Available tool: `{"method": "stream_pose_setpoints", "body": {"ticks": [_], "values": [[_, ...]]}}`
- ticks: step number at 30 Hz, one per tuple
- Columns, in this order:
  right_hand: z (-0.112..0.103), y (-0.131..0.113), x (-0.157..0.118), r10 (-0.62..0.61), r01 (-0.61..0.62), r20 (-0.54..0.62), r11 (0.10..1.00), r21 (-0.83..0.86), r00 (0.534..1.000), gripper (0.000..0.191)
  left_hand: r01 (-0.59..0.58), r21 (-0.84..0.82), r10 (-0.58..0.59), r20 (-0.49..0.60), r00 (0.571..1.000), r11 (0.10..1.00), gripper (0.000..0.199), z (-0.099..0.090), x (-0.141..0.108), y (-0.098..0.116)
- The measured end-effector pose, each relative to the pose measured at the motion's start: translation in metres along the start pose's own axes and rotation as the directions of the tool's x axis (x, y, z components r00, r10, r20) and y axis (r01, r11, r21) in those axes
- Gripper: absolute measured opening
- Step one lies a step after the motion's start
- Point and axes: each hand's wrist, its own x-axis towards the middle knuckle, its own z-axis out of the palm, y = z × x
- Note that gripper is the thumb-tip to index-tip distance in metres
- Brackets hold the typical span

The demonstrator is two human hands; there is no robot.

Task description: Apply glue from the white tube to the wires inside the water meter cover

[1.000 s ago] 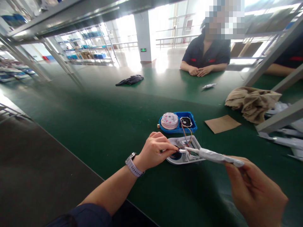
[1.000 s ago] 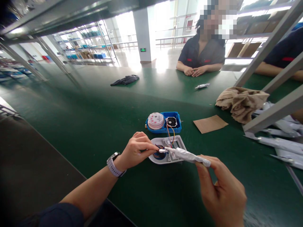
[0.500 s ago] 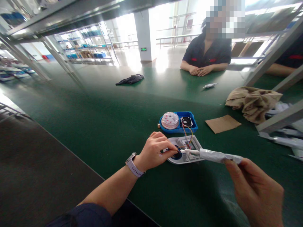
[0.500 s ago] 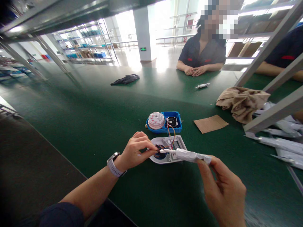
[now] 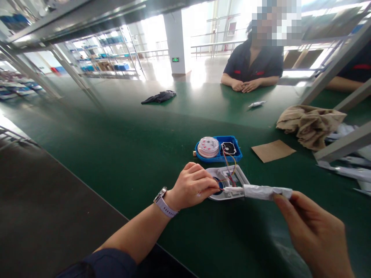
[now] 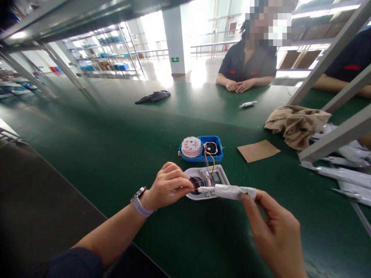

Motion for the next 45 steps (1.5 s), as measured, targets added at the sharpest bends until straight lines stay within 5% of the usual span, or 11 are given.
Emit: {"method": "stream_pose_setpoints", "body": {"ticks": [14,21,30,41,45], "values": [[0.004,-0.004,0.001,0.099,-0.099,0.013,0.976,0.195,0.995,0.025,0.002,-0.104,0.005,0.067,0.998,0.995,0.008,-0.001,0.002,0.002],[0.000,-0.003,0.001,0.035,-0.035,0.000,0.994,0.107,0.999,0.029,0.006,-0.176,-0.003,0.019,1.000,0.984,0.014,0.000,0.001,0.001],[-0.007,-0.001,0.001,-0.206,0.205,-0.004,0.973,-0.103,0.978,0.036,-0.024,-0.163,0.027,0.014,1.000,0.986,0.016,0.001,0.001,0.001],[-0.006,-0.002,0.000,-0.169,0.166,-0.033,0.982,-0.090,0.985,0.035,0.076,-0.115,-0.068,0.070,0.995,0.990,0.009,-0.001,0.004,0.001],[0.001,-0.004,-0.002,-0.179,0.177,-0.014,0.981,-0.084,0.984,0.036,0.175,-0.164,-0.140,0.208,0.968,0.971,0.008,-0.004,0.005,0.000]]}}
